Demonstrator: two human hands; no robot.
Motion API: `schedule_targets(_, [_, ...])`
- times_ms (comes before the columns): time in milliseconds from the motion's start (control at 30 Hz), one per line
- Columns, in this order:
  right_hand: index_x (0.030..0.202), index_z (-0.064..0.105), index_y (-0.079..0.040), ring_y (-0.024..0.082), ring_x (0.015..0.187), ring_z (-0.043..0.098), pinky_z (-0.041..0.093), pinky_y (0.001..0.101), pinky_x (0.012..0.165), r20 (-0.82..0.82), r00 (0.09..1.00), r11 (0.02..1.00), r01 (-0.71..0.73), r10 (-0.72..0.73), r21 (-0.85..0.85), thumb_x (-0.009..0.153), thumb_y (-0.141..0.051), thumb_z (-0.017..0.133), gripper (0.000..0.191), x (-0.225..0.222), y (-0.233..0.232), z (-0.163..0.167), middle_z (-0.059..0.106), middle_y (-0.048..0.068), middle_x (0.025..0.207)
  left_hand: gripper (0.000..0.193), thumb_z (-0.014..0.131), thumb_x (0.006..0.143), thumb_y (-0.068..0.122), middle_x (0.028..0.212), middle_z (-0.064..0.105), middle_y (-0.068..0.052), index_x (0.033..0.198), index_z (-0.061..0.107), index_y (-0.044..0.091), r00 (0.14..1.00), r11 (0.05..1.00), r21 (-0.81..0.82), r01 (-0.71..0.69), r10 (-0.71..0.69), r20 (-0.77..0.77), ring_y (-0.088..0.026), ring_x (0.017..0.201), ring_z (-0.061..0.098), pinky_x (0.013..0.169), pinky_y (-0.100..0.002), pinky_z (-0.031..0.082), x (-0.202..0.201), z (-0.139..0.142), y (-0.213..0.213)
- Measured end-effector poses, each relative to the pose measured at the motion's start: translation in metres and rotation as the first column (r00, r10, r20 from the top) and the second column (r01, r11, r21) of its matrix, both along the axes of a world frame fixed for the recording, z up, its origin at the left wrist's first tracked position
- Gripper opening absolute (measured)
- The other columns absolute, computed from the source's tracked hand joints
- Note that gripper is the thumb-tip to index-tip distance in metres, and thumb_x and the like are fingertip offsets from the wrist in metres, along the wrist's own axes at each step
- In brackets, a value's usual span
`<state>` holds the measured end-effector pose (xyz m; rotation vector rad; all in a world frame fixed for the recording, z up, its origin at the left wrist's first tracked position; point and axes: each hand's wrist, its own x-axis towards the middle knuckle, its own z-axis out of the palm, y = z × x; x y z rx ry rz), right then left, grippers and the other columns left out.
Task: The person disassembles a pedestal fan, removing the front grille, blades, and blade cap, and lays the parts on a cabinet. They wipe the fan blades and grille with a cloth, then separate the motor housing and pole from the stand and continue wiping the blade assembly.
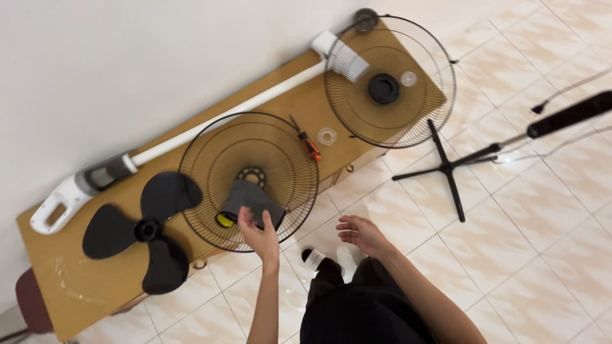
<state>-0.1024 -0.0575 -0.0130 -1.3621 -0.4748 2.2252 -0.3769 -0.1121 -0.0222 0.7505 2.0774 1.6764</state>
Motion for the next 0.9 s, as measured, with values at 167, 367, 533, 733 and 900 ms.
schedule_targets(167, [0.115, 0.062, 0.001, 0.022, 0.088, 0.065, 0.056, 0.0374, 0.081, -0.016, 0.996, 0.996, 0.083, -0.083, 0.033, 0.1, -0.024, 0.059, 0.029, 0.045, -0.011, -0.003, 0.069, 0.013, 0.102, 0.031, 0.064, 0.1, 0.009, 0.093, 0.072, -0.01, 0.129, 0.057, -0.001, 0.847, 0.95, 0.195, 0.245, -0.308, 0.433, -0.013, 0.071, 0.064, 0.066, -0.027, 0.053, 0.068, -0.015, -0.015])
schedule_targets(367, [0.118, 0.062, 0.0, 0.022, 0.09, 0.066, 0.057, 0.0365, 0.082, -0.026, 0.986, 0.983, 0.168, -0.167, 0.072, 0.101, -0.025, 0.056, 0.031, 0.128, -0.033, -0.003, 0.069, 0.013, 0.104, 0.028, 0.065, 0.098, 0.011, 0.089, 0.073, -0.007, 0.123, 0.06, 0.002, 0.795, 0.883, 0.065, 0.465, -0.449, 0.408, -0.012, 0.069, 0.066, 0.059, -0.025, 0.048, 0.162, -0.017, -0.018])
schedule_targets(533, [0.117, 0.062, -0.001, 0.021, 0.089, 0.066, 0.056, 0.0366, 0.081, -0.015, 0.969, 0.965, 0.248, -0.248, 0.09, 0.101, -0.026, 0.056, 0.03, 0.214, -0.07, -0.003, 0.069, 0.012, 0.104, 0.025, 0.065, 0.098, 0.013, 0.09, 0.073, -0.006, 0.12, 0.063, 0.002, 0.741, 0.828, 0.048, 0.559, -0.524, 0.419, -0.012, 0.068, 0.067, 0.06, -0.025, 0.048, 0.254, -0.001, -0.023])
schedule_targets(733, [0.116, 0.063, -0.002, 0.021, 0.088, 0.067, 0.056, 0.0359, 0.08, -0.005, 0.921, 0.918, 0.389, -0.39, 0.072, 0.101, -0.026, 0.056, 0.029, 0.318, -0.129, -0.008, 0.07, 0.012, 0.103, 0.023, 0.066, 0.097, 0.012, 0.089, 0.073, -0.007, 0.117, 0.065, 0.002, 0.655, 0.735, 0.017, 0.678, -0.615, 0.44, -0.013, 0.067, 0.066, 0.059, -0.026, 0.048, 0.36, 0.007, -0.049])
schedule_targets(900, [0.117, 0.063, -0.001, 0.022, 0.088, 0.067, 0.057, 0.0361, 0.08, 0.018, 0.866, 0.865, 0.498, -0.5, 0.066, 0.102, -0.026, 0.057, 0.029, 0.388, -0.175, -0.011, 0.07, 0.012, 0.105, 0.022, 0.066, 0.096, 0.012, 0.089, 0.073, -0.007, 0.115, 0.066, 0.002, 0.567, 0.641, 0.035, 0.767, -0.703, 0.43, -0.013, 0.067, 0.068, 0.059, -0.026, 0.049, 0.431, 0.005, -0.068])
